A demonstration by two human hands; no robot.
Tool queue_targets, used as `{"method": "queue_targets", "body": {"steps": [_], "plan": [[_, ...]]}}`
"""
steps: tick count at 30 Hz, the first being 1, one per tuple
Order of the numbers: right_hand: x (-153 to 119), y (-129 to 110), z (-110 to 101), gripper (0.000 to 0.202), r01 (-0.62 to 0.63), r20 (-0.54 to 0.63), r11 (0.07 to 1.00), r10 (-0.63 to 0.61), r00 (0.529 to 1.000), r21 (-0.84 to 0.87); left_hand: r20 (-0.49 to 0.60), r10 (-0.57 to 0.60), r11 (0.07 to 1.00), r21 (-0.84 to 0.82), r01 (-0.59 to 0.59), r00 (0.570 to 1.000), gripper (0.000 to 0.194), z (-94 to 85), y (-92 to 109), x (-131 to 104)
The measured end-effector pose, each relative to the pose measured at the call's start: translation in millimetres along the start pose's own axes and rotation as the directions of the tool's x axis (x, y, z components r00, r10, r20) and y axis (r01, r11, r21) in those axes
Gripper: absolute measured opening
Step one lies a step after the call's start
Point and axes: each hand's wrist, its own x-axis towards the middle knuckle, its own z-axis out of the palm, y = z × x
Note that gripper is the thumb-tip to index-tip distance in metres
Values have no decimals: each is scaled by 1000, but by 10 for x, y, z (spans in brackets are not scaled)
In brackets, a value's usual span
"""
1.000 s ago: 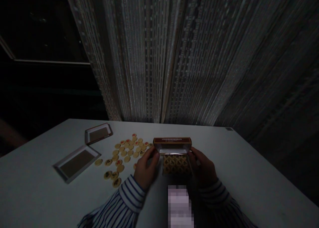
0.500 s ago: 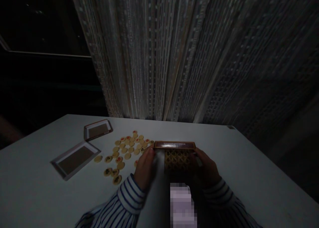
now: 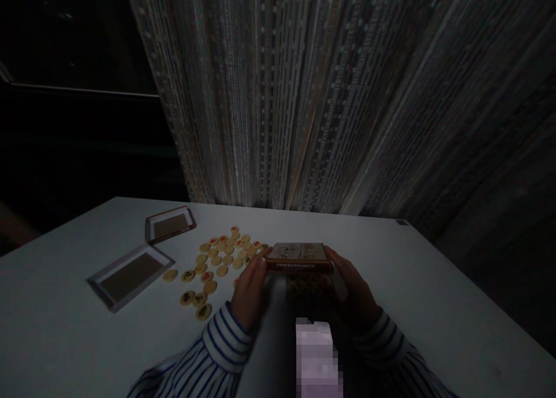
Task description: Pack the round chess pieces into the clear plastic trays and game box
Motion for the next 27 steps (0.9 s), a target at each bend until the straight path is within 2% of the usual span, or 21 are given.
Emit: {"method": "queue_targets", "body": {"steps": [7,10,15,21,27], "plan": [[110,-91,-28,60,49,5,990,-50,999,135,6,0,999,-54,0,1000,66,-8,34,6],[52,-88,-34,60,-13,20,990,10,1000,138,27,-1,998,-64,3,1000,64,-9,11,1],[-66,-45,-22,61,-58,42,969,49,998,239,59,-26,998,-59,29,998,58,-18,-27,-4],[-59,-68,-18,61,-90,46,951,80,996,297,63,-39,998,-49,42,997,60,-17,-36,-8],[-77,-27,30,66,-178,87,917,158,984,356,73,-28,997,-70,34,997,48,-5,-52,-29]]}}
